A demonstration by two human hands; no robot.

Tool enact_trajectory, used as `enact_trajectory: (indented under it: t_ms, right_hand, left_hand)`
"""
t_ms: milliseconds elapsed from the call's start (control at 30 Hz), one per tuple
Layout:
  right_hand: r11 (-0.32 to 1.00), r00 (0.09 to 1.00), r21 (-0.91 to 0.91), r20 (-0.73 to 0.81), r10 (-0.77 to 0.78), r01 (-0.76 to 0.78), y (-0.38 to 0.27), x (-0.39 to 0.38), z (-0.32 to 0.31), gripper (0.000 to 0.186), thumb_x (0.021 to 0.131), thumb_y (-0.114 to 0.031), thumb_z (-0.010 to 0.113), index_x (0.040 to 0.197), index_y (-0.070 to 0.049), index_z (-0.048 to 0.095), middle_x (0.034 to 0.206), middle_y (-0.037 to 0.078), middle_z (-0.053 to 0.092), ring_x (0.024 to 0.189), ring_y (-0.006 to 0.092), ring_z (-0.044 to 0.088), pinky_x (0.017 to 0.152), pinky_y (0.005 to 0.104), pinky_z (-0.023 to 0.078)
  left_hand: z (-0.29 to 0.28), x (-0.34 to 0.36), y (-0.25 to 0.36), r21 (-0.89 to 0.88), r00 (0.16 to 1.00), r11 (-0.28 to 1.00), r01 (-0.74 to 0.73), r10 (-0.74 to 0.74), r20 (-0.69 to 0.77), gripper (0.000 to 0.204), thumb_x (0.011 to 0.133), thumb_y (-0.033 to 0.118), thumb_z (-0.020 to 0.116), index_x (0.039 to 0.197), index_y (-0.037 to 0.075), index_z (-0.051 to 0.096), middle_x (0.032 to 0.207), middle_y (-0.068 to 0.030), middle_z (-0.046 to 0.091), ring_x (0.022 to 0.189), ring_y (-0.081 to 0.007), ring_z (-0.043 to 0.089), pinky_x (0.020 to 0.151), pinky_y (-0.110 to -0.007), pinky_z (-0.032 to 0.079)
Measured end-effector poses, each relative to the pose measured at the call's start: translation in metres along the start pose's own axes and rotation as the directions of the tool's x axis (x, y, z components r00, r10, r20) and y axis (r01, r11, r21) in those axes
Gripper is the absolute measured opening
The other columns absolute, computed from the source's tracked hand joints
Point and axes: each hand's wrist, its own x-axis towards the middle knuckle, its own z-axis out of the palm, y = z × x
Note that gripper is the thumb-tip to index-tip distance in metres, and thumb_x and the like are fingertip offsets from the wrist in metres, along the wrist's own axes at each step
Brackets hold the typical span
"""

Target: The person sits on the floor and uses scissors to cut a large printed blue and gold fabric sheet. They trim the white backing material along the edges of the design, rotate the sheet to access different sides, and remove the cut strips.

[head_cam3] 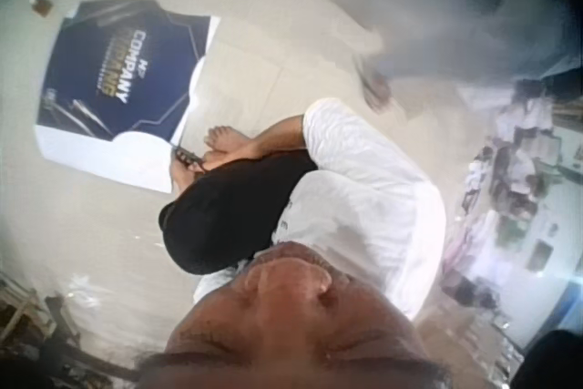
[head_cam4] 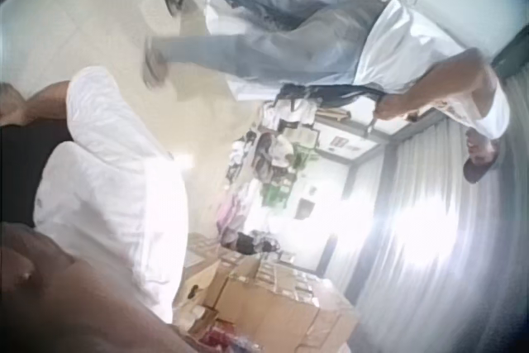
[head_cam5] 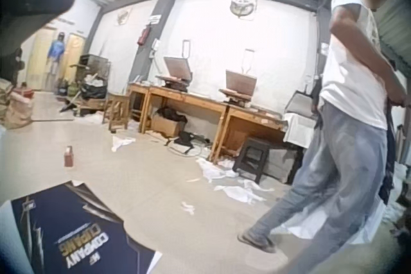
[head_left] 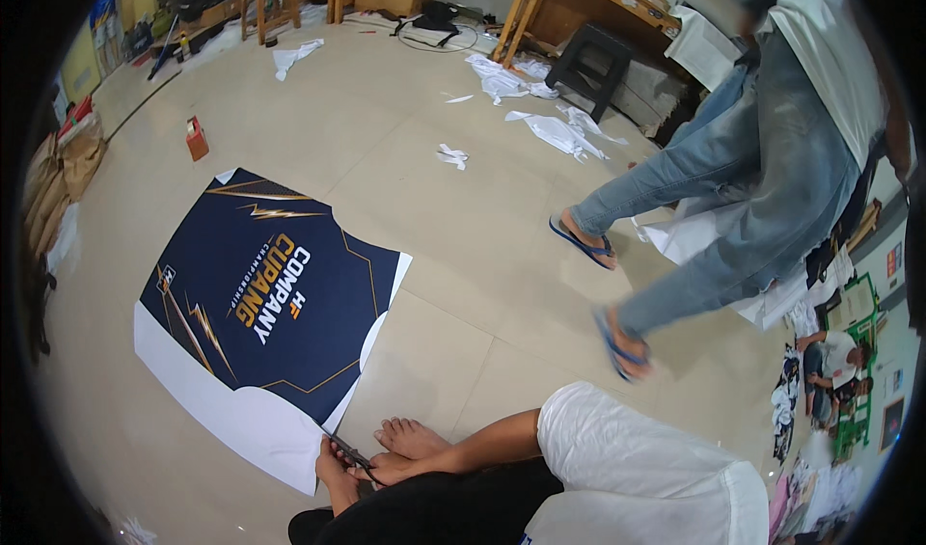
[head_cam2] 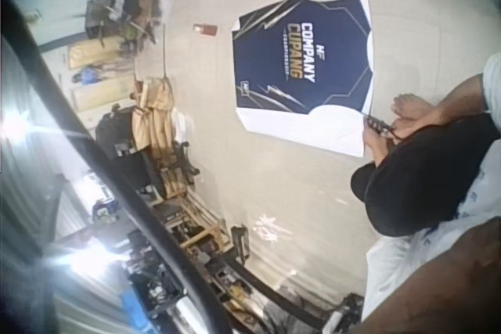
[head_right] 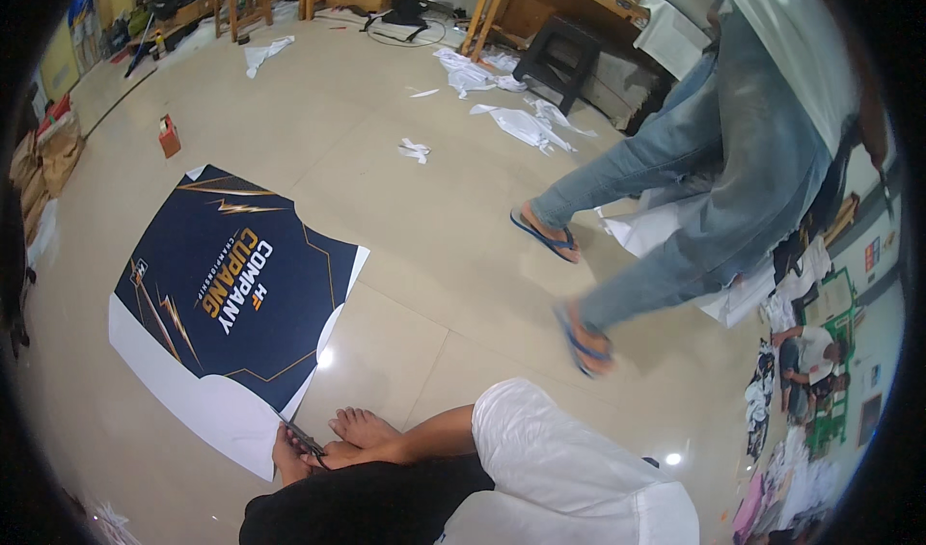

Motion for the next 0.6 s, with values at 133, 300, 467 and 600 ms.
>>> enact_trajectory:
  t_ms: [133, 300, 467, 600]
  right_hand:
    - [0.999, 0.999, 0.034, -0.037, -0.003, 0.004, 0.002, 0.001, 0.018, 0.050, 0.104, -0.032, 0.053, 0.143, 0.000, 0.054, 0.139, 0.024, 0.057, 0.126, 0.0410, 0.061, 0.103, 0.0486, 0.053]
    - [0.986, 0.991, 0.144, 0.085, -0.101, 0.088, 0.009, 0.018, 0.029, 0.049, 0.105, -0.040, 0.055, 0.129, 0.001, 0.066, 0.144, 0.030, 0.060, 0.134, 0.0406, 0.060, 0.110, 0.0507, 0.050]
    - [0.666, 0.952, 0.705, 0.306, 0.026, -0.245, -0.006, 0.035, 0.078, 0.082, 0.103, -0.074, 0.050, 0.097, 0.004, 0.076, 0.089, 0.018, 0.077, 0.087, 0.0355, 0.075, 0.087, 0.0432, 0.056]
    - [0.572, 0.907, 0.725, 0.413, 0.083, -0.383, -0.032, 0.015, 0.030, 0.079, 0.100, -0.075, 0.056, 0.092, 0.002, 0.074, 0.085, 0.014, 0.072, 0.083, 0.0292, 0.072, 0.079, 0.0390, 0.056]
  left_hand:
    - [-0.009, 0.005, -0.007, 0.002, 0.999, 1.000, -0.024, 0.024, 0.039, 0.033, 0.105, 0.035, 0.073, 0.080, 0.017, 0.061, 0.065, 0.0071, 0.053, 0.052, -0.0070, 0.047, 0.044, -0.024, 0.036]
    - [-0.016, 0.010, -0.018, 0.033, 0.979, 0.996, -0.080, 0.072, 0.189, 0.041, 0.103, 0.046, 0.069, 0.109, 0.005, 0.073, 0.094, -0.0060, 0.070, 0.079, -0.0196, 0.062, 0.068, -0.039, 0.051]
    - [0.011, 0.016, -0.025, 0.128, 0.994, 0.987, -0.097, 0.088, 0.071, 0.030, 0.099, 0.034, 0.078, 0.090, 0.006, 0.070, 0.078, -0.0023, 0.066, 0.066, -0.0141, 0.059, 0.057, -0.030, 0.045]
    - [0.003, -0.001, -0.029, 0.001, 0.994, 0.995, -0.104, 0.104, 0.036, 0.029, 0.098, 0.028, 0.080, 0.082, 0.008, 0.067, 0.067, 0.0013, 0.061, 0.052, -0.0081, 0.051, 0.044, -0.023, 0.035]
